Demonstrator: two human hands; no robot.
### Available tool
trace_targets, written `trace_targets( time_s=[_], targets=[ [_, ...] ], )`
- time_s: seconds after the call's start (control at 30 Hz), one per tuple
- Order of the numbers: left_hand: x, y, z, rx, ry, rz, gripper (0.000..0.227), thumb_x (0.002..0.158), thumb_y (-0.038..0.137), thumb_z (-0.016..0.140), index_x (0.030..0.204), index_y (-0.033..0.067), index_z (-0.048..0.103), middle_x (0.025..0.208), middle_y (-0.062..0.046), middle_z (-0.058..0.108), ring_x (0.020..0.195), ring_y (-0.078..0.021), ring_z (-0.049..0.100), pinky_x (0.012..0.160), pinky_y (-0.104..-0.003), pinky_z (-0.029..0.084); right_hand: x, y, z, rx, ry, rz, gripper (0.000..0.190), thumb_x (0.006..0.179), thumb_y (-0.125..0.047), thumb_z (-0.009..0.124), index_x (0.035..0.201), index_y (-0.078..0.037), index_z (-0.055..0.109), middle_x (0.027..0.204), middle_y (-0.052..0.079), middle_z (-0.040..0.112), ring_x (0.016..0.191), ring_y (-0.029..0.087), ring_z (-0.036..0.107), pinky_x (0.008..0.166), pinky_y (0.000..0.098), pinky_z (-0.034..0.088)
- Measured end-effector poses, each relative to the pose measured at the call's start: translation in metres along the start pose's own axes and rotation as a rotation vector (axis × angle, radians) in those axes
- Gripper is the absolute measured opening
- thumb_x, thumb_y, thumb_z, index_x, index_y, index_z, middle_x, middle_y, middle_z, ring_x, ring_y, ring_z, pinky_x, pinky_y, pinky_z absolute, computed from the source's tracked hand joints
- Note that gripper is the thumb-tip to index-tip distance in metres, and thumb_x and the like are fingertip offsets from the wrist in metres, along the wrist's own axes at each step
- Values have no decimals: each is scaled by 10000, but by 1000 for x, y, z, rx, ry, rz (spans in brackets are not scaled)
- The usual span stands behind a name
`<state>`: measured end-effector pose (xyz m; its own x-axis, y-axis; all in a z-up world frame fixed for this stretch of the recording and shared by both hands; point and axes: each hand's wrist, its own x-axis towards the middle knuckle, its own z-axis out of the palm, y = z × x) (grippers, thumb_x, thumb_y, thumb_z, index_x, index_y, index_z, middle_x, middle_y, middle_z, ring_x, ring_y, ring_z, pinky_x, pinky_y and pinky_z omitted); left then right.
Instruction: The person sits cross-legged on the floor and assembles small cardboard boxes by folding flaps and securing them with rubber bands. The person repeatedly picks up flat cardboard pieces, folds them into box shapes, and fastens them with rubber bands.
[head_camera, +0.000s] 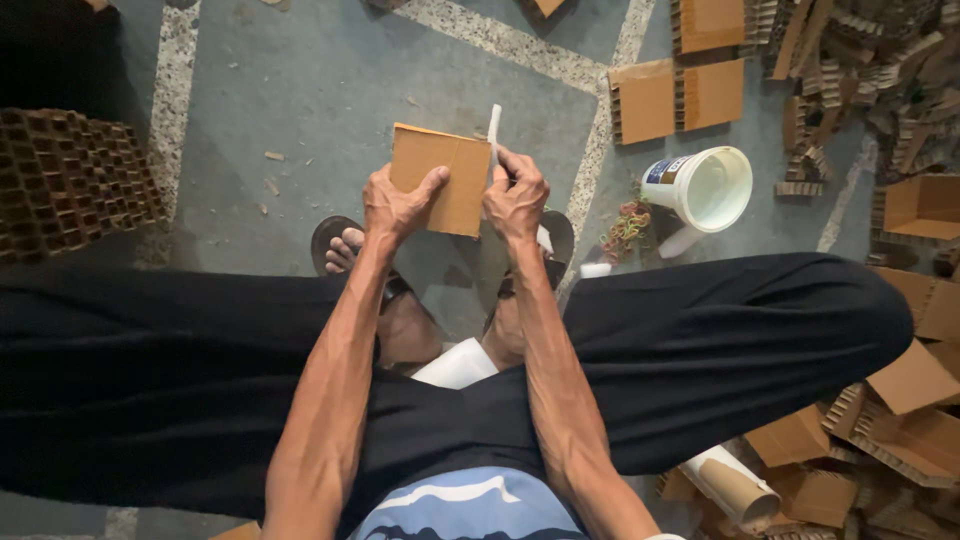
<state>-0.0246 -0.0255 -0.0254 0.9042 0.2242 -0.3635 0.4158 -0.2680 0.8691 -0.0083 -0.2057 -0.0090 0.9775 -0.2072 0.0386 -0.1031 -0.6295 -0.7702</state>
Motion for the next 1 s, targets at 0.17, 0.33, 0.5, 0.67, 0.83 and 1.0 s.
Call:
trace_targets(
  time_s=[0.17,0.33,0.5,0.67,0.83,1.0],
  targets=[
    [-2,4,-1,-67,-13,-31,501,789,481,825,1037,50,764,945,-121,793,862,-242,782,755,-369,595,6,-3,-2,43,-56,-12,284,888,-25,590,1111,-35,766,1009,155,757,914,275,763,825,353,596],
    [0,5,-1,-49,-9,-17,512,799,494,825,1044,48,764,936,-122,791,853,-240,783,757,-367,597,8,-3,-1,95,-86,38,261,909,-28,586,1105,-24,760,1013,137,756,899,243,765,796,329,600],
    [-1,3,1,-40,-7,15,506,813,488,822,1039,39,770,939,-125,792,855,-238,780,756,-363,594,9,-4,-7,79,-118,27,258,907,-27,596,1105,-12,761,1001,141,758,877,246,763,781,331,595],
    [1,3,1,-105,15,45,476,818,449,830,1043,34,766,952,-120,795,855,-223,782,754,-360,601,2,-6,-13,49,-109,21,256,865,-49,639,1078,-10,774,990,152,772,902,263,772,808,344,597],
    [-1,-2,4,-96,-7,16,457,826,444,824,1032,40,769,939,-118,800,840,-212,787,734,-352,605,-3,0,-13,4,-127,20,244,872,-64,643,1072,-9,773,1008,163,772,915,273,771,826,345,597],
    [-2,-1,3,-88,-4,9,475,816,450,828,1051,41,765,946,-120,798,848,-213,784,744,-350,603,1,0,-13,25,-157,61,232,879,-82,651,1065,-9,767,1013,157,776,904,259,778,820,336,606]
  ],
)
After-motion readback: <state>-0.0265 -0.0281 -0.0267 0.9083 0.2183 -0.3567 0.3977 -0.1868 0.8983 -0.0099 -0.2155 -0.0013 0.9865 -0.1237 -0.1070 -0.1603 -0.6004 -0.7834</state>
